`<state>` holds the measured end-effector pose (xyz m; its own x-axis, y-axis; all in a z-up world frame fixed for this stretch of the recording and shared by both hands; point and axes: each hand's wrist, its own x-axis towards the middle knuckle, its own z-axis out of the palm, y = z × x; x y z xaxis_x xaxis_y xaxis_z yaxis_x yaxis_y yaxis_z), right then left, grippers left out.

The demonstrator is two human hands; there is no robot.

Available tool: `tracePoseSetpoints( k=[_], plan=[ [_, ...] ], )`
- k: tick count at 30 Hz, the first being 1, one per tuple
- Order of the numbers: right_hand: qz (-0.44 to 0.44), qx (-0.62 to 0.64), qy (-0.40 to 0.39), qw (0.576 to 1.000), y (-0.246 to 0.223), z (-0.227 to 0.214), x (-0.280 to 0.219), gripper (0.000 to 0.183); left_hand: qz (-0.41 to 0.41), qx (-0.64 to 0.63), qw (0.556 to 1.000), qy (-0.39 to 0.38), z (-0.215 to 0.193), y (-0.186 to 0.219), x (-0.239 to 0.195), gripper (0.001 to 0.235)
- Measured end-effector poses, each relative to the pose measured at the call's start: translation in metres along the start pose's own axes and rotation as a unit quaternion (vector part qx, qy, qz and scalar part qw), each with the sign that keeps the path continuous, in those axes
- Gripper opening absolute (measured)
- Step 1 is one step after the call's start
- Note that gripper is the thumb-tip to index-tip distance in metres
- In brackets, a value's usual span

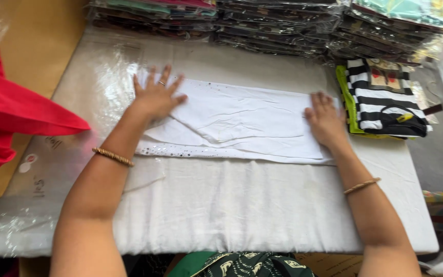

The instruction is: The person folds a white long-sleeved shirt with a decorative pattern on the hem, smoothing and aligning the sleeves and body before folding it into a compact rectangle. The person then folds a red long-sleeved shirt using a similar method, smoothing the fabric and folding the sleeves inward before completing the fold.

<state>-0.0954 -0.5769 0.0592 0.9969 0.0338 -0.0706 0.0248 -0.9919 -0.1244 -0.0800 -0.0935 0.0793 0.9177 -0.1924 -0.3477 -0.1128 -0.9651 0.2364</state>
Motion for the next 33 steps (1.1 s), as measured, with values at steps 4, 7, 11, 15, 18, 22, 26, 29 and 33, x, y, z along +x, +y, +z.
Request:
tracePoseSetpoints(
  k=[4, 7, 11, 15, 18, 22, 26, 29, 33],
  plan=[
    [0.000, 0.005, 0.025, 1.000, 0.011, 0.006, 0.001, 0.068, -0.077, -0.006, 0.995, 0.069, 0.005, -0.044, 0.023, 0.073],
    [-0.008, 0.009, 0.041, 0.999, 0.013, 0.007, 0.003, 0.068, -0.078, -0.014, 0.993, 0.088, 0.002, -0.065, 0.038, 0.075],
    [-0.017, 0.010, 0.051, 0.999, 0.015, 0.011, 0.003, 0.069, -0.069, -0.139, 0.985, 0.072, -0.029, -0.118, 0.056, 0.067],
    [-0.017, 0.009, 0.058, 0.998, 0.021, 0.017, 0.007, 0.069, -0.053, -0.159, 0.976, 0.138, -0.078, -0.134, 0.009, 0.053],
    [-0.027, 0.008, 0.070, 0.997, 0.023, 0.019, 0.010, 0.070, -0.028, -0.058, 0.982, 0.178, -0.084, -0.133, -0.017, 0.041],
    [-0.037, 0.013, 0.081, 0.996, 0.028, 0.022, 0.011, 0.071, 0.010, -0.053, 0.978, 0.201, -0.069, -0.101, -0.047, 0.040],
    [-0.023, 0.025, 0.102, 0.994, 0.036, 0.023, 0.011, 0.071, 0.064, -0.083, 0.977, 0.183, -0.044, -0.055, -0.068, 0.043],
    [-0.014, 0.013, 0.104, 0.994, 0.043, 0.022, -0.008, 0.069, 0.110, -0.083, 0.977, 0.160, -0.019, -0.033, -0.077, 0.046],
    [-0.019, 0.001, 0.090, 0.996, 0.037, 0.002, -0.061, 0.065, 0.149, 0.084, 0.981, 0.089, 0.020, -0.027, -0.105, 0.069]
  ],
)
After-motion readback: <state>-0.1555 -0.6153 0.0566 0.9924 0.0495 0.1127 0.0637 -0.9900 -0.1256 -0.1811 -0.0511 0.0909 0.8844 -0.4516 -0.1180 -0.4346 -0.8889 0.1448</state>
